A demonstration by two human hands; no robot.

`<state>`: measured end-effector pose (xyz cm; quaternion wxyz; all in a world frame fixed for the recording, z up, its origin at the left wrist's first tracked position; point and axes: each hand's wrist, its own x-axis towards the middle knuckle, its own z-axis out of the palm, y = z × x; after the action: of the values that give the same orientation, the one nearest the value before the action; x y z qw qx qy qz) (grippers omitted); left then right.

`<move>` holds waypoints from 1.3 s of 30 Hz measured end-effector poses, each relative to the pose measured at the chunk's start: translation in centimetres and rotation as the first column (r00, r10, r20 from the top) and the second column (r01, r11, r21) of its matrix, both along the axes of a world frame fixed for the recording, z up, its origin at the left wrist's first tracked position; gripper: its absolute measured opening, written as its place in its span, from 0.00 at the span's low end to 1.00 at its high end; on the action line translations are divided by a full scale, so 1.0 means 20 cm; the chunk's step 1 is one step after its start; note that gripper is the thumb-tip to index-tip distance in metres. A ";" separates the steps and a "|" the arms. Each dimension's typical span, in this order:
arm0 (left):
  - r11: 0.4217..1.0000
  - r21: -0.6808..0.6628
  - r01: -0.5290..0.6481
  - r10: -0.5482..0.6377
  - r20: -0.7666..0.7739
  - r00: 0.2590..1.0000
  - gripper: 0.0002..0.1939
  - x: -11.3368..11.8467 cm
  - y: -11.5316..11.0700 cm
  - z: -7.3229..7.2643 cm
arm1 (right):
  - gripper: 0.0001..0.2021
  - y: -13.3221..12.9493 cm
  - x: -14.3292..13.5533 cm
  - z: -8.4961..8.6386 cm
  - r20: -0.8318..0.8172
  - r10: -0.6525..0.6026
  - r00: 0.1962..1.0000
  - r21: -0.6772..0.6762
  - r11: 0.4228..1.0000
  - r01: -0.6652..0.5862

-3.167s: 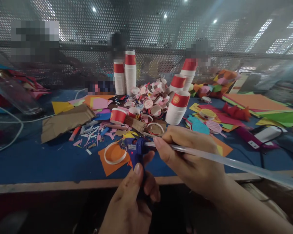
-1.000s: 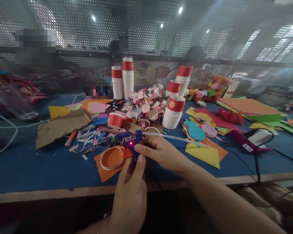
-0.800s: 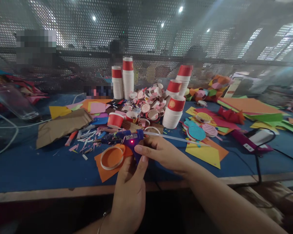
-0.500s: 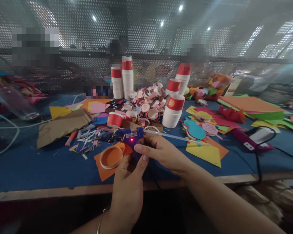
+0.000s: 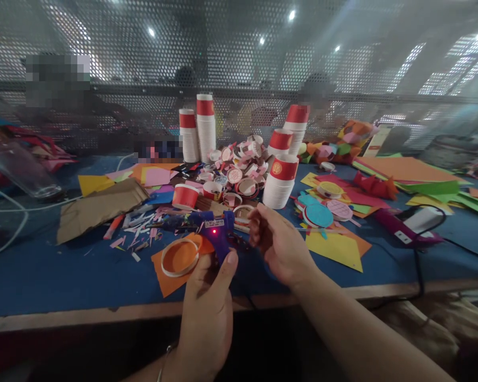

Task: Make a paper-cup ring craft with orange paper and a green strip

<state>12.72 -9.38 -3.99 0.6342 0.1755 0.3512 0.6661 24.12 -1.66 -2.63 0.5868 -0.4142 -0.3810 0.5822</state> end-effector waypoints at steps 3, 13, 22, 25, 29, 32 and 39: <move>1.000 0.016 0.002 -0.002 0.015 1.000 0.12 -0.01 0.00 0.00 | 0.15 0.01 0.01 -0.01 0.083 -0.035 0.996 0.071 0.997 0.030; 0.999 -0.044 -0.003 0.006 0.065 0.998 0.14 -0.01 0.00 0.03 | 0.15 -0.07 0.06 0.04 0.542 0.080 0.836 0.199 0.955 -0.220; 0.983 0.173 0.064 -0.023 -0.229 0.973 0.09 -0.04 -0.02 -0.03 | 0.16 -0.15 0.06 0.04 0.586 0.226 0.778 0.174 0.902 -0.394; 0.971 0.207 0.118 -0.039 -0.349 0.936 0.10 -0.05 0.00 -0.04 | 0.20 -0.17 0.06 0.04 0.538 0.269 0.799 0.142 0.905 -0.401; 0.954 0.248 0.167 -0.084 -0.317 0.945 0.16 -0.06 0.00 -0.04 | 0.20 -0.20 0.05 0.04 0.474 0.292 0.831 0.089 0.923 -0.375; 0.946 0.229 0.230 -0.176 -0.231 0.957 0.19 -0.06 -0.02 -0.03 | 0.21 -0.24 0.03 0.04 0.355 0.310 0.882 0.011 0.942 -0.336; 0.897 0.191 0.399 -0.381 -0.126 0.916 0.37 -0.08 -0.04 0.00 | 0.21 -0.34 -0.02 0.07 0.123 0.204 0.971 -0.160 0.970 -0.183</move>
<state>11.17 -10.25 -4.09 0.7168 0.3373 0.2625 0.5510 23.64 -8.51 -1.30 0.4669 -0.4568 -0.4153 0.6332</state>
